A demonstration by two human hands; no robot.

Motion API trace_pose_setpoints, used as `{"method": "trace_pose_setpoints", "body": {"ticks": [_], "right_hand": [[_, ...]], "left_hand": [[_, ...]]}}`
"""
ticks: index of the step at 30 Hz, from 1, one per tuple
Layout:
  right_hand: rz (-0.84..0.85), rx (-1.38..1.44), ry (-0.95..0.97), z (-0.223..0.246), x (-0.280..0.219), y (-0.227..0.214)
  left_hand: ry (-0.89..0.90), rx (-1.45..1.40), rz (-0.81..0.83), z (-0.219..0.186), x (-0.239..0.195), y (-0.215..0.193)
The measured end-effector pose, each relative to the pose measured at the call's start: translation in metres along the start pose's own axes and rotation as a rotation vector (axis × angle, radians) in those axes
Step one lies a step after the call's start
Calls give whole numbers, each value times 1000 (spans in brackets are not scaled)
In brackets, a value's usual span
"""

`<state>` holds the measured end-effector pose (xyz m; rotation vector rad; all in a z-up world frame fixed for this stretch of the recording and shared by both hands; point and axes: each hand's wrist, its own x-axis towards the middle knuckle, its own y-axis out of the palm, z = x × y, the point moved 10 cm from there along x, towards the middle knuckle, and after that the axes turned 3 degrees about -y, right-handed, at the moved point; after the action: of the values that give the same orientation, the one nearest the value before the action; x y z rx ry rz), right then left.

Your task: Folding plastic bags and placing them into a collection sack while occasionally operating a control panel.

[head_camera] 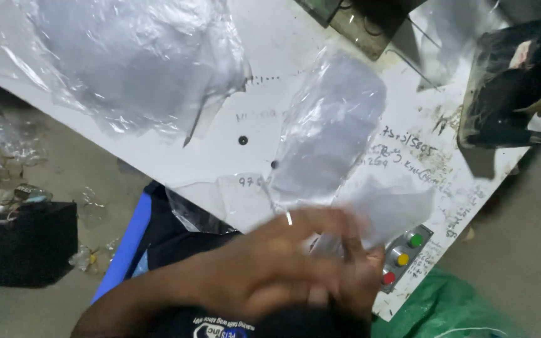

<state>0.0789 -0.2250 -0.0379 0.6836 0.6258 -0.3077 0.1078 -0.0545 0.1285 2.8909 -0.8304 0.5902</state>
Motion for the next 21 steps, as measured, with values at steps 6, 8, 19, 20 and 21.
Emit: {"method": "trace_pose_setpoints", "body": {"ticks": [6, 8, 19, 20, 21], "right_hand": [[-176, -282, -117, 24, 6, -41], [-4, -252, -214, 30, 10, -29], [-544, -462, -341, 44, -23, -26], [-490, -433, -370, 46, -20, -16], [-435, -405, -399, 48, -18, -6]], "left_hand": [[30, -306, -241, -17, -28, -34], [-260, 36, -696, 35, -46, -96], [-675, 864, -885, 131, -102, -174], [-571, 1084, -815, 118, -90, -164], [-459, 1296, -733, 106, -78, -151]]}}
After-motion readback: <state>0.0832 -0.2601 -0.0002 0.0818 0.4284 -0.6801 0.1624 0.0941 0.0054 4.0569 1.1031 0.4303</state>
